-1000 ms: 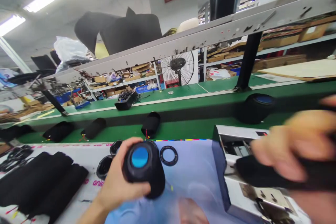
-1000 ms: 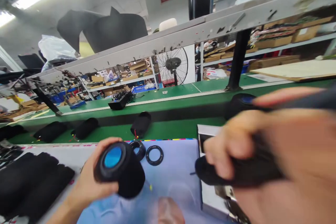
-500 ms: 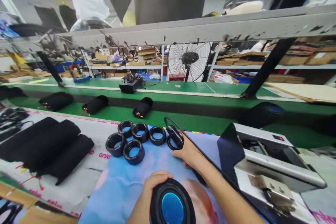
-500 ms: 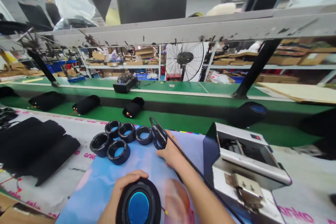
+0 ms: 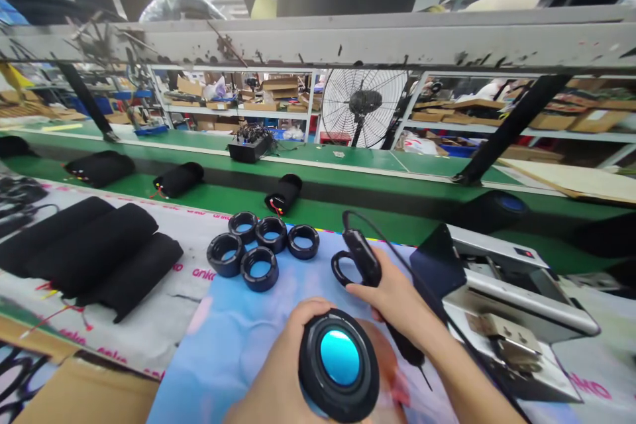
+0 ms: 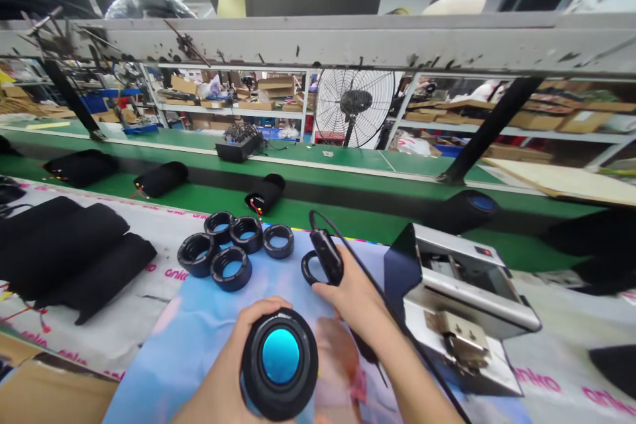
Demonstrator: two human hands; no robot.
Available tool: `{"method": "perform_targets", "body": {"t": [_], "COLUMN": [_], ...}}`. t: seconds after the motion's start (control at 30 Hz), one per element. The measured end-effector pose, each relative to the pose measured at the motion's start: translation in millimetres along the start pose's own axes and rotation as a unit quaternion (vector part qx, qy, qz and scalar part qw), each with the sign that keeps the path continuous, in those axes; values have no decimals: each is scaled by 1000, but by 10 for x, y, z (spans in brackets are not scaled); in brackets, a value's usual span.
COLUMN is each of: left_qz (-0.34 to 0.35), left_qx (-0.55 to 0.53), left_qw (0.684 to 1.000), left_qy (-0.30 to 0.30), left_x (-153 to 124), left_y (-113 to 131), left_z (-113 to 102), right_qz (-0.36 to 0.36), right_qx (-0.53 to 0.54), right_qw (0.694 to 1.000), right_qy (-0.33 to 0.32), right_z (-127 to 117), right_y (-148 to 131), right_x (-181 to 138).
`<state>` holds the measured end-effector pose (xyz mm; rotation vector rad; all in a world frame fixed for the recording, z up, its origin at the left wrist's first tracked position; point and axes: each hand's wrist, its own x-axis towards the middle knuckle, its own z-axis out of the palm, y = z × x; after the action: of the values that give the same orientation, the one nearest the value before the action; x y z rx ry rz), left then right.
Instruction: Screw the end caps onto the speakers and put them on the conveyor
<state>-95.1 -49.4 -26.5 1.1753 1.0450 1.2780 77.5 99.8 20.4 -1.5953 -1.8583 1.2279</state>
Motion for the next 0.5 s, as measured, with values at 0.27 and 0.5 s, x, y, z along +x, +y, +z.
{"method": "perform_targets", "body": {"t": [0.27,0.5], "left_qz": [-28,-33], "left_qx": [-92,-62], "left_qw": [995,997], "left_qy": [-23,-7], "left_x": [20,8], "left_y": [204,192], "left_z": [163,110], "right_qz": [-55,-120], "right_qx": [39,27], "right_qw": [996,987], "right_qy": [-57,-100], "right_z": [-398,-309], "right_y": [-139,-64], "right_x": [-903,-962]}}
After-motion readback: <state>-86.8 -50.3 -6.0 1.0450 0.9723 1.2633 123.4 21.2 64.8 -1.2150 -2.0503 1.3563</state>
